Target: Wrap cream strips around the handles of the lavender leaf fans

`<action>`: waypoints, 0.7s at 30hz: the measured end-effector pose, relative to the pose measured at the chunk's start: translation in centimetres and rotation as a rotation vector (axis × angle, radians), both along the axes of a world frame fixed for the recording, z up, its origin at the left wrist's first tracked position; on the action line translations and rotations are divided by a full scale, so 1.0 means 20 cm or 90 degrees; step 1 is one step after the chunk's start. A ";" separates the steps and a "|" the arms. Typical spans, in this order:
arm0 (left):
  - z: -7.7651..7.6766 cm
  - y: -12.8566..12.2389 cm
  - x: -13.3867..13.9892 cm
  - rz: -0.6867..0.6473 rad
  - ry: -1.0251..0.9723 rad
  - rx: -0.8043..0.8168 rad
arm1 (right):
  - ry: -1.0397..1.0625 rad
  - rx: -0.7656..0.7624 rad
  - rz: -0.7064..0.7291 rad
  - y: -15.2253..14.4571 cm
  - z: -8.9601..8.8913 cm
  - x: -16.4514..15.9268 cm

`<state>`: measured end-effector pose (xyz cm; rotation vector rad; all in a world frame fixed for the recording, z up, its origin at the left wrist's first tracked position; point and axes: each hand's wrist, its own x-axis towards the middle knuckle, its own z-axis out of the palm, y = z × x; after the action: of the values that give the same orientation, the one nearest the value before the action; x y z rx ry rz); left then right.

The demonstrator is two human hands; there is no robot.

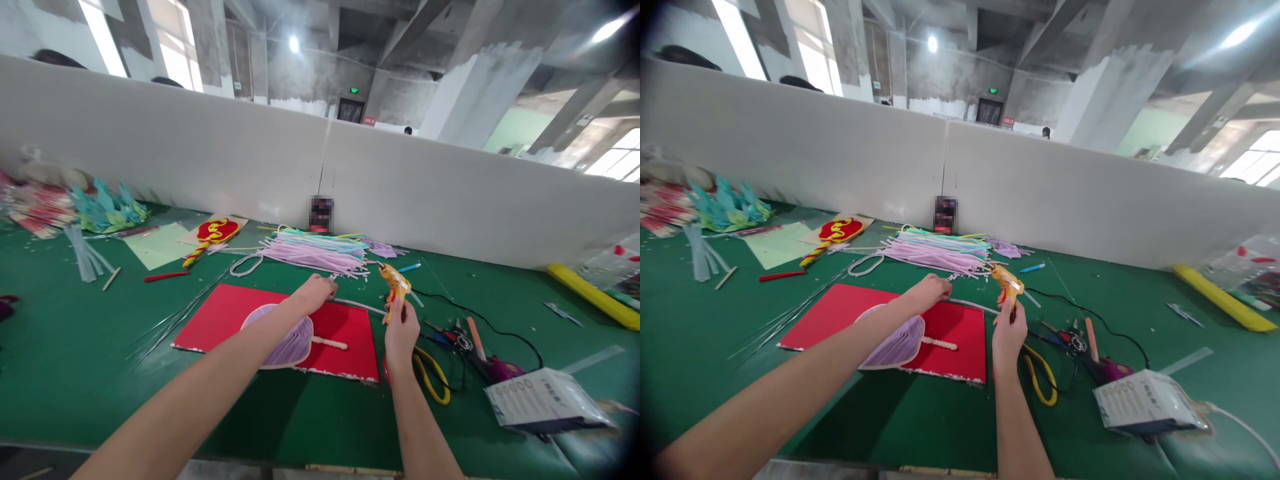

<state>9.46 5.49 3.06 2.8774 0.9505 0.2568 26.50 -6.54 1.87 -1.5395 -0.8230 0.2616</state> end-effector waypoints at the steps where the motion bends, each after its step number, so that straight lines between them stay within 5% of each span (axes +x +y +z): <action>1: 0.00 0.00 0.01 -0.017 0.013 0.022 | 0.001 -0.001 -0.001 0.00 0.00 0.00; 7: 0.02 -0.02 0.04 -0.061 0.089 0.160 | 0.007 -0.002 -0.003 0.01 -0.01 0.00; 21: 0.04 0.00 -0.01 0.120 0.053 0.112 | 0.006 -0.010 -0.004 0.00 0.01 0.00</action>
<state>9.19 5.49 3.79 2.9771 1.2774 0.2478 26.45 -6.56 2.07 -1.5544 -0.8104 0.2712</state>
